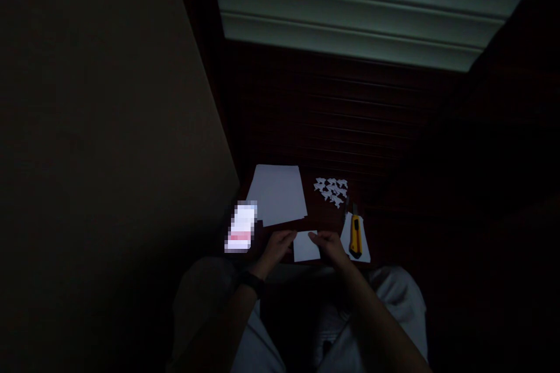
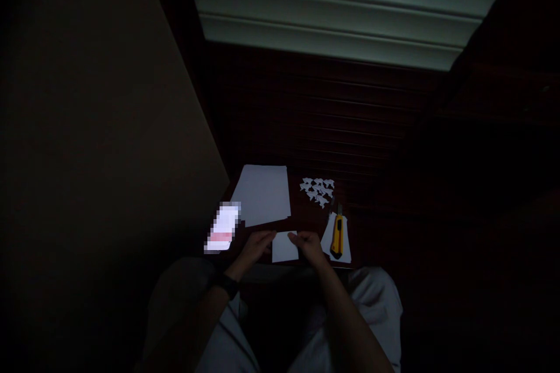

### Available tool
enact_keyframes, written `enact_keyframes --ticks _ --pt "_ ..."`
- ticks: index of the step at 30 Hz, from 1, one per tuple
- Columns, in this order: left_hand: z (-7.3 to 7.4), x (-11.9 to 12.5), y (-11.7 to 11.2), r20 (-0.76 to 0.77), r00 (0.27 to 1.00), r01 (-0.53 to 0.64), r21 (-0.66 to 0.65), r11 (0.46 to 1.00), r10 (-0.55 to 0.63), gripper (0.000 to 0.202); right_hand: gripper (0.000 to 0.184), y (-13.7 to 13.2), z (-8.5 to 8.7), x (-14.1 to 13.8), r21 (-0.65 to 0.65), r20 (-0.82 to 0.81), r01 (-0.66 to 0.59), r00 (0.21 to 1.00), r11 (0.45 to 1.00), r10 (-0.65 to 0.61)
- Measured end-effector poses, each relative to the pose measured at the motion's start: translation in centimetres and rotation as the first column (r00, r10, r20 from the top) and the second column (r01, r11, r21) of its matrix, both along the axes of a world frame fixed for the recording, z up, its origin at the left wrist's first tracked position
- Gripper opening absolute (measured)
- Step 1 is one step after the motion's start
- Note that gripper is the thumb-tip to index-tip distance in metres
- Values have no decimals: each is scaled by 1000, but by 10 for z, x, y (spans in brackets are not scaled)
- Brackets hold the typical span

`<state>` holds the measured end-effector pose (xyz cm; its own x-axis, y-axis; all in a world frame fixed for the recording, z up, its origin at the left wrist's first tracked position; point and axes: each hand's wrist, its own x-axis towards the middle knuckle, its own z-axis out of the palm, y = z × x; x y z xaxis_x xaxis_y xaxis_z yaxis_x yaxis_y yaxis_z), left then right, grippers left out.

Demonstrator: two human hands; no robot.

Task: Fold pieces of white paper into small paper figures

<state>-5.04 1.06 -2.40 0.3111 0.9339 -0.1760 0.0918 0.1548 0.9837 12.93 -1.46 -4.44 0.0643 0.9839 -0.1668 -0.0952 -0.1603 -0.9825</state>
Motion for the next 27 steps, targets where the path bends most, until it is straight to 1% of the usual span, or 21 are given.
enact_keyframes --ticks 3,8,11,14,19,27 --pt "0 0 1 7 1000 14 6 1000 -14 40 34 1 -2 0 -7 -20 -9 1000 1000 8" --pt "0 -1 1 -38 999 9 45 999 -8 40 33 1 -2 0 -10 -57 -15 998 1000 14" --pt "-1 0 0 -13 999 32 62 998 -31 41 34 1 0 0 -19 -37 1 999 1000 -2" --pt "-1 1 -1 3 999 40 49 998 -40 43 36 1 4 0 -25 -10 37 999 999 -37" --pt "-4 2 -1 16 1000 -1 27 1000 0 42 39 0 10 0 -13 -4 42 999 999 -42" --pt "-4 1 1 43 997 -59 38 998 57 39 35 0 4 2 -14 -9 -1 1000 1000 0"
